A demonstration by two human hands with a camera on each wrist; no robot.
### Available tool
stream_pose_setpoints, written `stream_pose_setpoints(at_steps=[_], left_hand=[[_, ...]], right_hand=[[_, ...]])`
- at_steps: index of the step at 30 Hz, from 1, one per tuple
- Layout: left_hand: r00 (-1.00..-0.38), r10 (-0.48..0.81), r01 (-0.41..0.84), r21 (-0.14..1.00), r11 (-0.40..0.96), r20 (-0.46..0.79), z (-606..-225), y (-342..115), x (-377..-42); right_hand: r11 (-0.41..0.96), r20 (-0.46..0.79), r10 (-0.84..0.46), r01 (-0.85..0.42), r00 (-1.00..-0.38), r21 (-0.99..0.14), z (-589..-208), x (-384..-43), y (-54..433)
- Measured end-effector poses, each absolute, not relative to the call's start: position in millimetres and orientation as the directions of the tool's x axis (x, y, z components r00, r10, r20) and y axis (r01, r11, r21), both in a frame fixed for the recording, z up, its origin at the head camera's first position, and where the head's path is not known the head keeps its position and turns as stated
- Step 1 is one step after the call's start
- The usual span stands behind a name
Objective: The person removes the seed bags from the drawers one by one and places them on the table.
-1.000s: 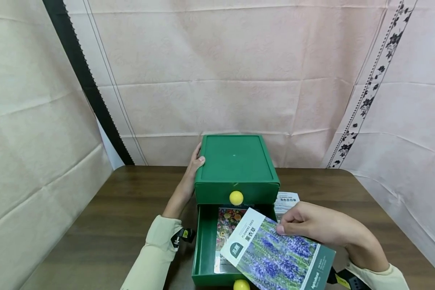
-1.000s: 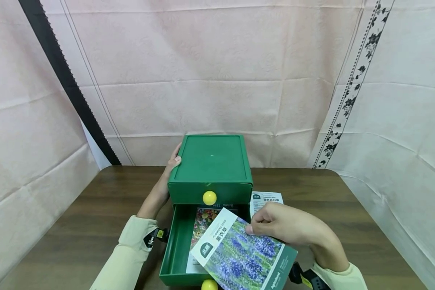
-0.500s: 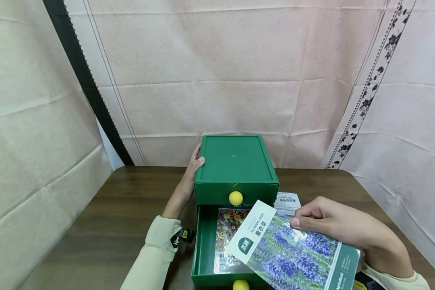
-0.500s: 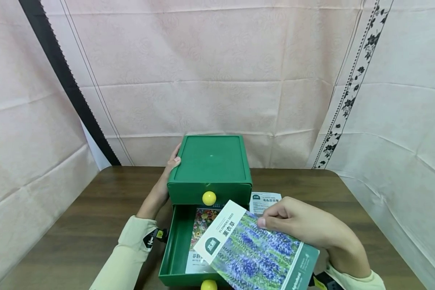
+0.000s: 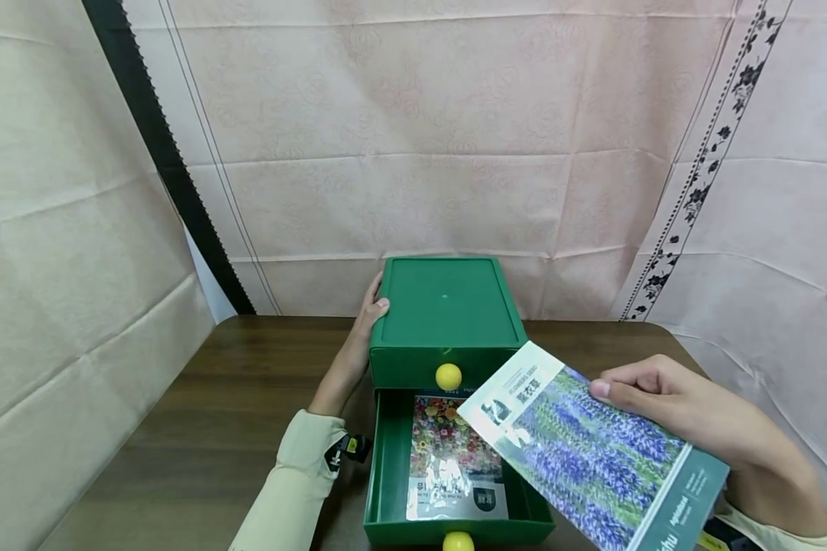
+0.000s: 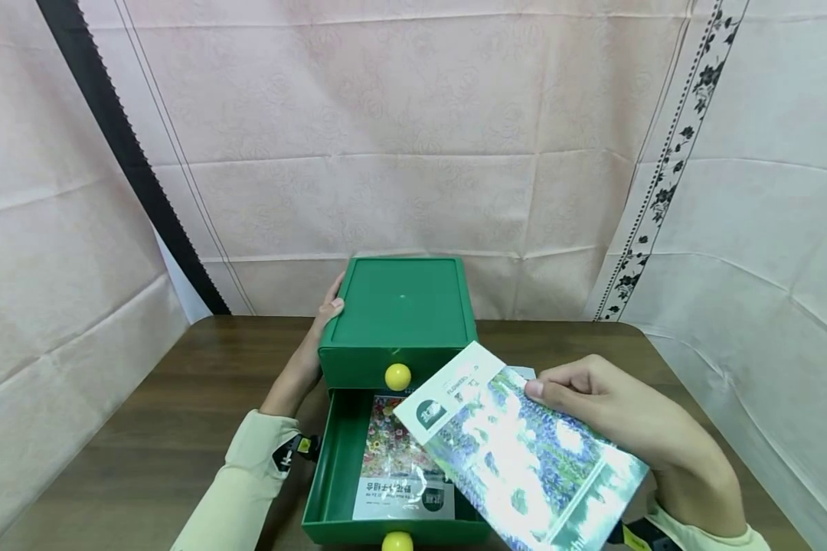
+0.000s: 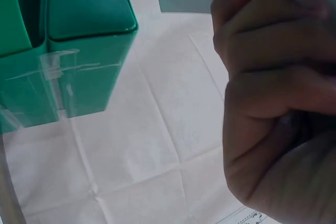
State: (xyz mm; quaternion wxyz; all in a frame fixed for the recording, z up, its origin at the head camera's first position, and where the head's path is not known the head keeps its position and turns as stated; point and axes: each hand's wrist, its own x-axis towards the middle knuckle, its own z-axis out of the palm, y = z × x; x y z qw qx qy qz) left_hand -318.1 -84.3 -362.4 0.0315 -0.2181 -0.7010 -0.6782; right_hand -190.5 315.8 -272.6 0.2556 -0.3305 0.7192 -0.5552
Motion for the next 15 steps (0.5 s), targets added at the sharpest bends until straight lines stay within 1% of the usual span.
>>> stream_pose_setpoints(at_steps=[5,11,15], left_hand=[[-0.906,0.257,0.347,0.938,-0.004,0.336,-362.9,-84.5,-317.6],[-0.909,0.256,0.343,0.939,0.008,0.33,-362.2,-84.4,-315.8],[-0.909,0.259,0.34,0.94,0.008,0.326,-361.5,-83.8,-315.6]], right_hand=[[0.225,-0.016,-0.69,-0.193,-0.723,-0.955,-268.5,-189.4,321.8],[0.247,-0.009,-0.622,-0.186,-0.783,-0.951,-268.5,-191.4,326.4],[0.3,-0.028,-0.552,-0.167,-0.833,-0.939,-268.5,-192.3,330.8]])
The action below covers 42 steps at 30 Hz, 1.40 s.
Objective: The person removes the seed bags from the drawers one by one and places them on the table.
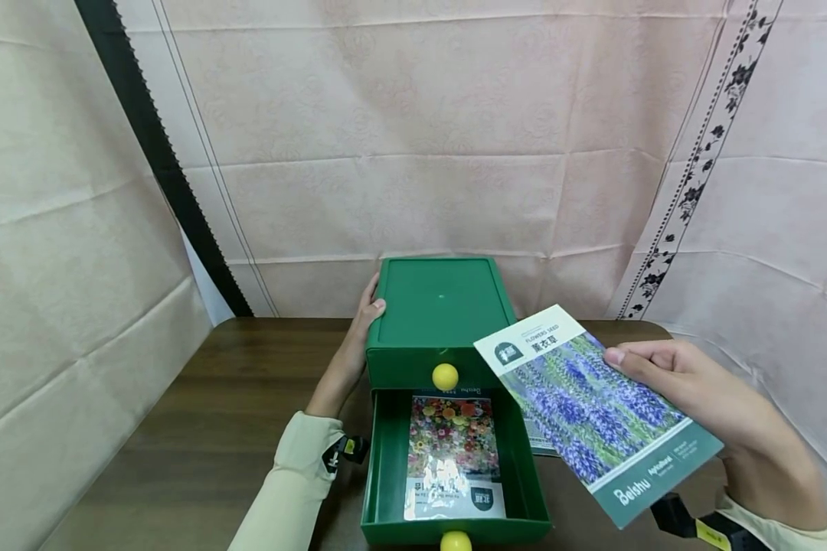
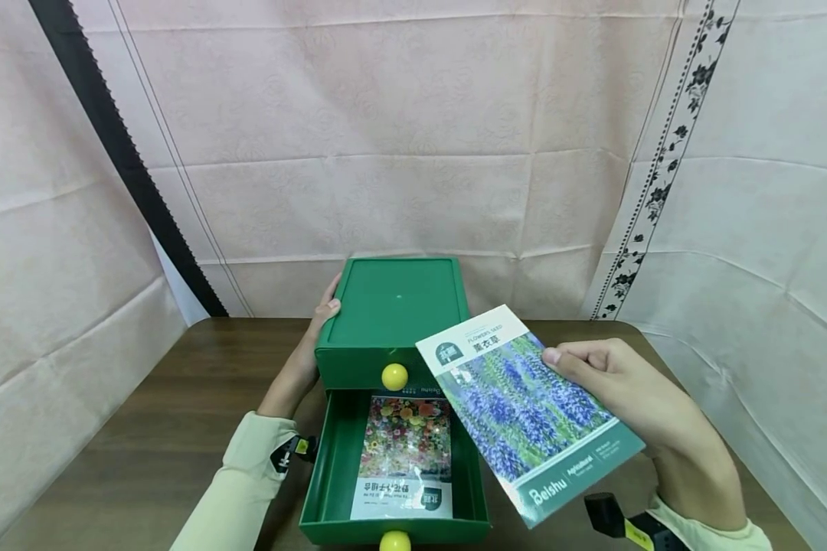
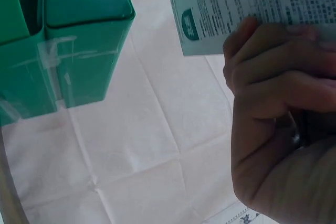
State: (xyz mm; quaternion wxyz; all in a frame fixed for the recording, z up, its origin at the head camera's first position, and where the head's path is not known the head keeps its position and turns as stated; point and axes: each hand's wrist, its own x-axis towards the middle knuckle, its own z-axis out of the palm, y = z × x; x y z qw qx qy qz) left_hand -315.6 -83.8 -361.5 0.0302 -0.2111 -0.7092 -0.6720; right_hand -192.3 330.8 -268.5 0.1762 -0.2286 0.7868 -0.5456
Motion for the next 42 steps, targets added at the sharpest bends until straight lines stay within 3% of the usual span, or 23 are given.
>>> stream_pose_setpoints(at_steps=[6,16,23,33,42], left_hand=[[-0.909,0.258,0.338,0.941,-0.008,0.328,-361.5,-83.2,-317.4],[-0.909,0.263,0.334,0.943,-0.008,0.324,-362.1,-85.1,-316.2],[-0.903,0.264,0.349,0.937,-0.011,0.339,-360.9,-84.4,-315.6],[-0.907,0.264,0.336,0.942,-0.018,0.329,-361.8,-83.9,-317.6],[-0.91,0.26,0.331,0.943,-0.01,0.322,-362.6,-83.7,-318.0]], right_hand=[[0.375,-0.011,-0.403,-0.154,-0.915,-0.914,-270.5,-194.5,335.8],[0.359,0.084,-0.248,-0.172,-0.965,-0.917,-277.7,-197.9,333.0],[0.527,0.073,-0.128,-0.13,-0.989,-0.84,-280.4,-206.8,337.1],[0.525,0.067,-0.076,-0.097,-0.995,-0.845,-298.7,-225.2,341.5],[0.539,0.023,-0.122,-0.086,-0.992,-0.838,-315.5,-238.5,343.3]])
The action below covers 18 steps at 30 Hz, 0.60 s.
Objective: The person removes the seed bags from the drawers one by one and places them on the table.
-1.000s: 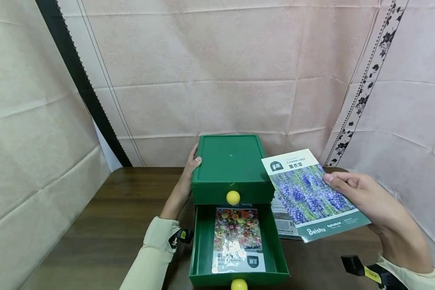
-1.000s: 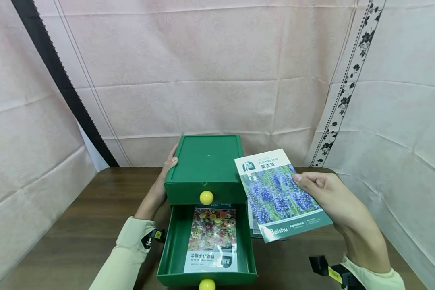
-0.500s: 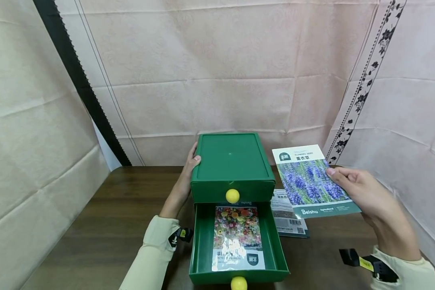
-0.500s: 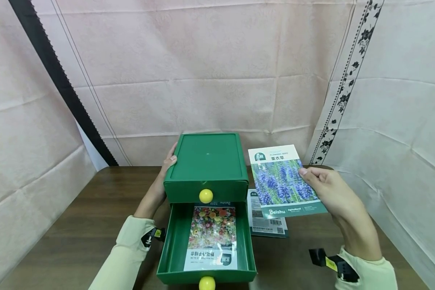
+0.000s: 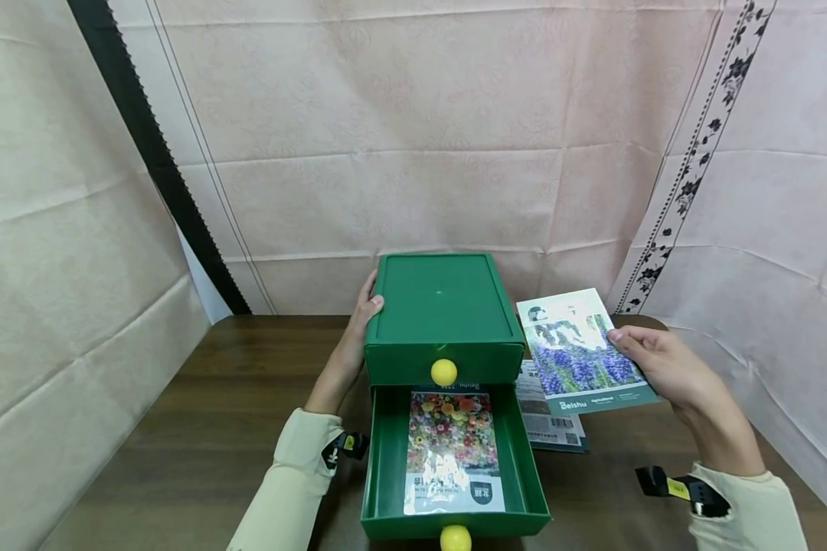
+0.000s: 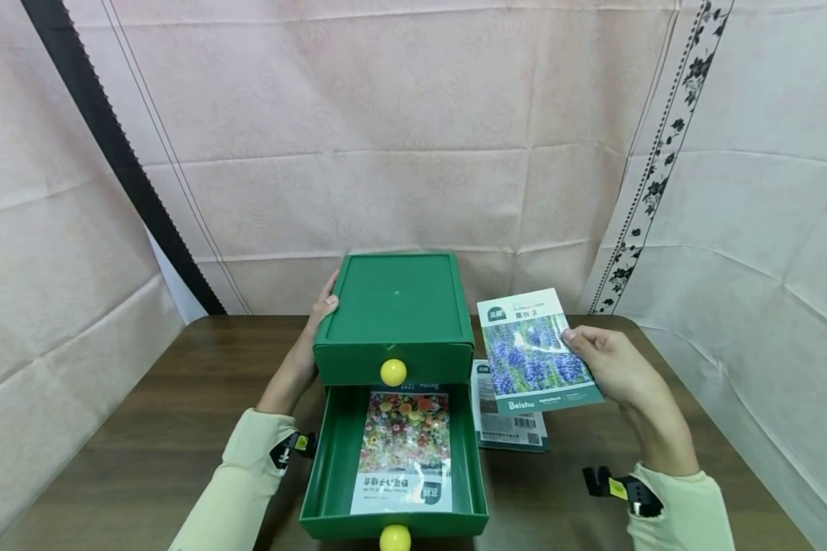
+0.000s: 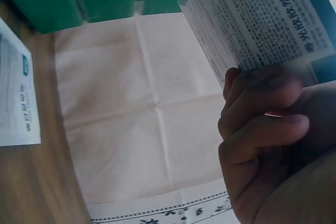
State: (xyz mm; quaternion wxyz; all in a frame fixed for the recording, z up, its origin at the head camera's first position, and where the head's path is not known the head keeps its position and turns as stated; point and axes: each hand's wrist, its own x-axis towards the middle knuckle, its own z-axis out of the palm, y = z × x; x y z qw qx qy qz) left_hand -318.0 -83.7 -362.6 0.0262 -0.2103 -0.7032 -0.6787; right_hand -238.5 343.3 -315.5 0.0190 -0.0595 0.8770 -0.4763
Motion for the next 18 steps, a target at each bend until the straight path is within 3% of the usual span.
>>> stream_pose_setpoints(at_steps=[8,18], left_hand=[[-0.91,0.255,0.334,0.942,-0.014,0.326,-363.8,-85.2,-318.6],[-0.909,0.262,0.334,0.943,-0.012,0.325,-362.5,-84.5,-317.1]], right_hand=[[0.544,-0.071,-0.085,0.013,-0.994,-0.839,-327.3,-248.2,339.3],[0.625,-0.074,-0.092,0.001,-0.993,-0.78,-342.7,-254.8,335.3]])
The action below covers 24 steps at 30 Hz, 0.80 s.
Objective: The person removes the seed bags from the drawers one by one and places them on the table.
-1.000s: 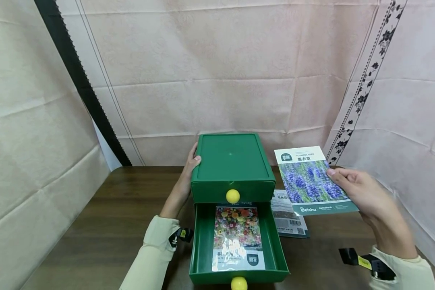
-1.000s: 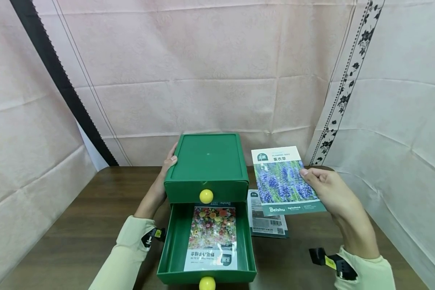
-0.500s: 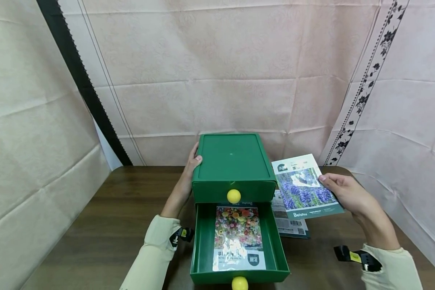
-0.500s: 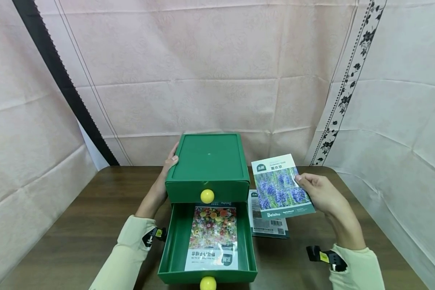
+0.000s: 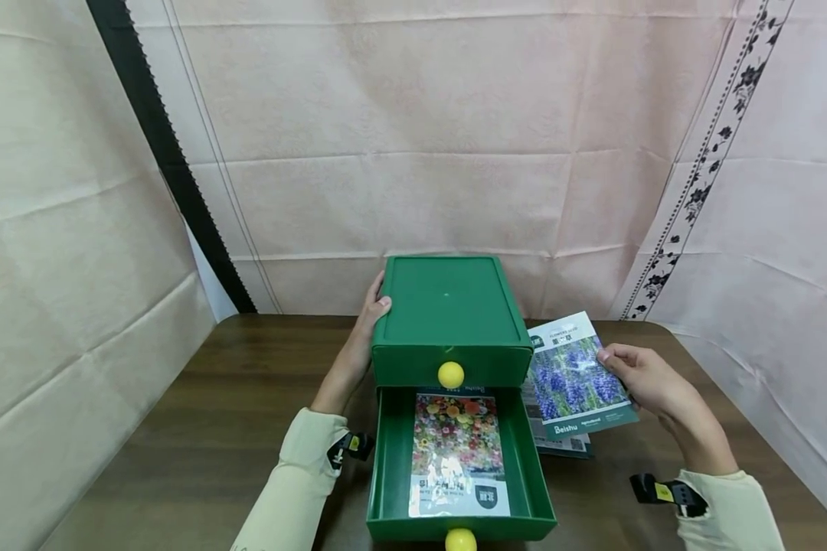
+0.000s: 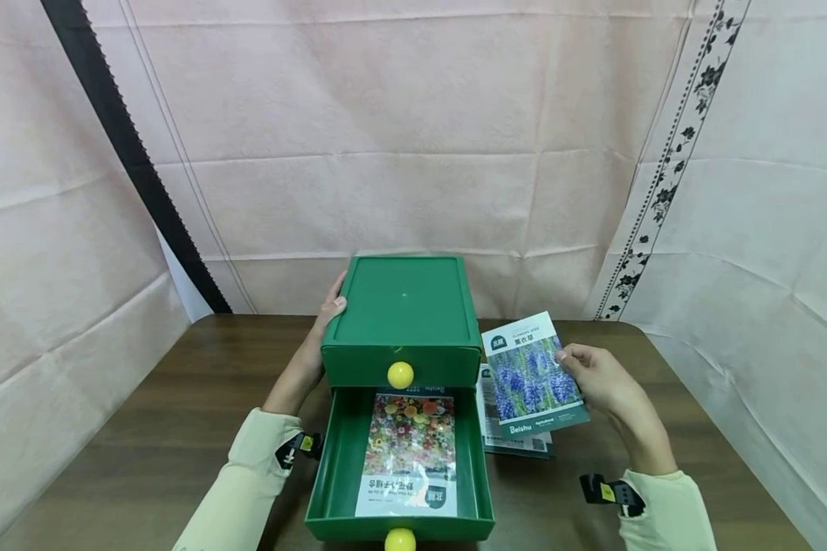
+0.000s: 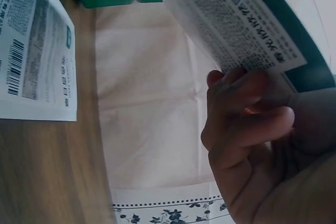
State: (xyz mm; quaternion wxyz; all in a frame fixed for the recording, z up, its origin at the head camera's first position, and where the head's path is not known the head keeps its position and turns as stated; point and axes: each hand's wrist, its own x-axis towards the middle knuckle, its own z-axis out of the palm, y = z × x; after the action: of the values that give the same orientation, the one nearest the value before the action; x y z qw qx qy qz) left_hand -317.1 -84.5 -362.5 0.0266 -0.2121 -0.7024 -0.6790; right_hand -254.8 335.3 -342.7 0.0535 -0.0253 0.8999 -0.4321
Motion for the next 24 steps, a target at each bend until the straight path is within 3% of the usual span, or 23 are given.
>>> stream_pose_setpoints(at_steps=[11,24], left_hand=[[-0.914,0.253,0.325,0.945,-0.015,0.319,-363.2,-83.5,-317.0],[-0.91,0.257,0.336,0.942,0.002,0.325,-361.7,-84.5,-314.8]], right_hand=[[0.636,-0.083,-0.139,-0.025,-0.987,-0.772,-357.4,-262.0,332.1],[0.602,-0.191,-0.119,0.082,-0.974,-0.794,-384.6,-274.0,328.9]])
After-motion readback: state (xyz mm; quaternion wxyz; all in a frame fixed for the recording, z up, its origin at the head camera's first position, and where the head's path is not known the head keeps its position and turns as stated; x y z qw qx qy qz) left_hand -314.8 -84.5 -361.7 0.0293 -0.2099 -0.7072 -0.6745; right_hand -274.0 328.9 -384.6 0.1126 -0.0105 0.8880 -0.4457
